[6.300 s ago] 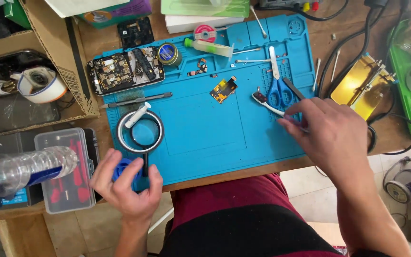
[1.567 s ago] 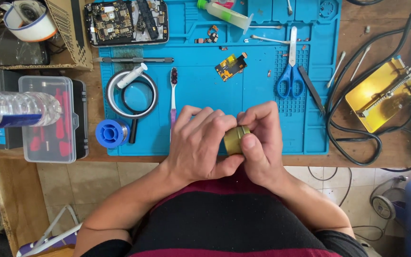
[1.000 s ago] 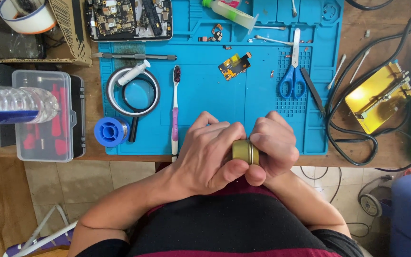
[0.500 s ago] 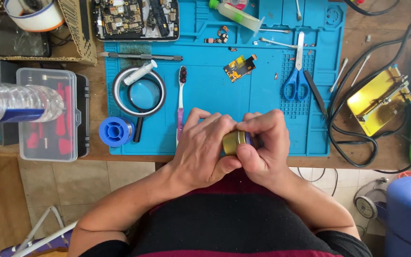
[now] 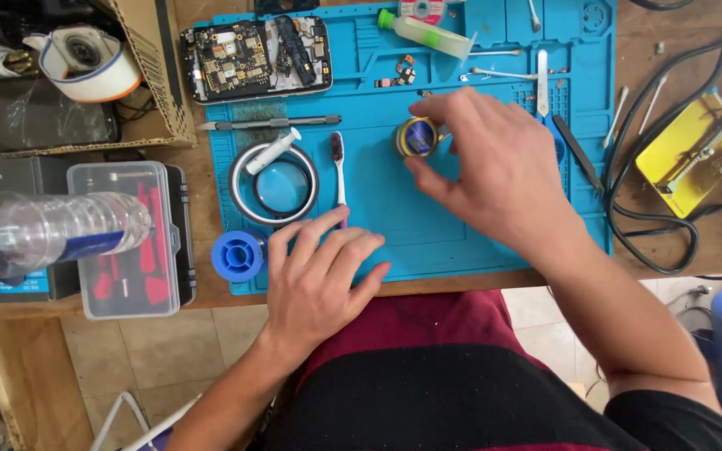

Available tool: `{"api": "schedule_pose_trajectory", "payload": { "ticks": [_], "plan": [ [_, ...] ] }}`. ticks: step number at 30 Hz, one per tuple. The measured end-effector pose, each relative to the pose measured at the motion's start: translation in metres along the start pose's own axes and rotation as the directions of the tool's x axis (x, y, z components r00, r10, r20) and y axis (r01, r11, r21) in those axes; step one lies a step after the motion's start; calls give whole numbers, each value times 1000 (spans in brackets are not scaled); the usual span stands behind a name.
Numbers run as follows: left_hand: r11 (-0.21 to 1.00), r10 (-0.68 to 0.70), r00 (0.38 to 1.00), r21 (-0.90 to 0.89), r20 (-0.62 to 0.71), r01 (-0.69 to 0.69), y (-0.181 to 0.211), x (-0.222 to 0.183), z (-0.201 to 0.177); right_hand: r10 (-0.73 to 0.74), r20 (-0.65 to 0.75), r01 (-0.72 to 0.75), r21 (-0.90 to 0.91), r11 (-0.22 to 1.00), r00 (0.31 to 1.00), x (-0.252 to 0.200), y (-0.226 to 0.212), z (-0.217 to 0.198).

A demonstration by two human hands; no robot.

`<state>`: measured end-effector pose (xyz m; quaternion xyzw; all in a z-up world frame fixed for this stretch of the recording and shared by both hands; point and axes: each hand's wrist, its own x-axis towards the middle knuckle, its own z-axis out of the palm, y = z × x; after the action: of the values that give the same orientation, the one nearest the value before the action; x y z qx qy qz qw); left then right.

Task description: Repairing and cleaning the internal components of a disassembled mobile phone using various tools on a repair bench.

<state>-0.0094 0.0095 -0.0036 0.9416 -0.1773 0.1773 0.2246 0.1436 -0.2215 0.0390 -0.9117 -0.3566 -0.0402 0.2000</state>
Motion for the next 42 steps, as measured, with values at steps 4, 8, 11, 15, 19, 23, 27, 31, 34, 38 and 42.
{"api": "schedule_pose_trajectory", "payload": {
  "ticks": [4,8,11,15,19,23,27,31,34,38,42],
  "plan": [
    [996,-41,994,72,-102,49,2,1,0,-127,20,129,-135,982,992,31,-4,21],
    [989,-82,988,110,-129,97,3,-1,4,-189,-20,183,-172,968,982,45,-6,39],
    [985,-106,987,124,-119,120,4,-2,2,-176,-40,166,-181,969,984,43,-7,43],
    [988,-90,988,115,-129,105,5,-1,1,-160,-35,151,-179,972,987,29,-4,22],
    [995,-18,992,93,-128,30,4,-3,6,16,-89,-35,-211,977,996,-8,22,-21],
    [993,-63,989,93,-134,76,7,-3,8,322,-55,-312,-440,842,945,-70,65,-33],
    [977,-84,986,183,-143,110,11,-6,10,375,12,-329,-458,826,927,-92,79,-18],
    [978,41,980,207,-194,0,11,-13,5,401,51,-337,-450,827,915,-90,83,-15],
    [979,105,972,195,-212,-63,6,-20,4,445,65,-385,-401,831,893,-89,86,-16],
    [977,135,965,193,-227,-91,-8,-41,1,528,162,-483,-250,839,834,-99,77,-36],
    [967,189,967,206,-169,-153,-17,-55,-5,574,236,-575,-74,815,784,-110,52,-60]
  ]
}}
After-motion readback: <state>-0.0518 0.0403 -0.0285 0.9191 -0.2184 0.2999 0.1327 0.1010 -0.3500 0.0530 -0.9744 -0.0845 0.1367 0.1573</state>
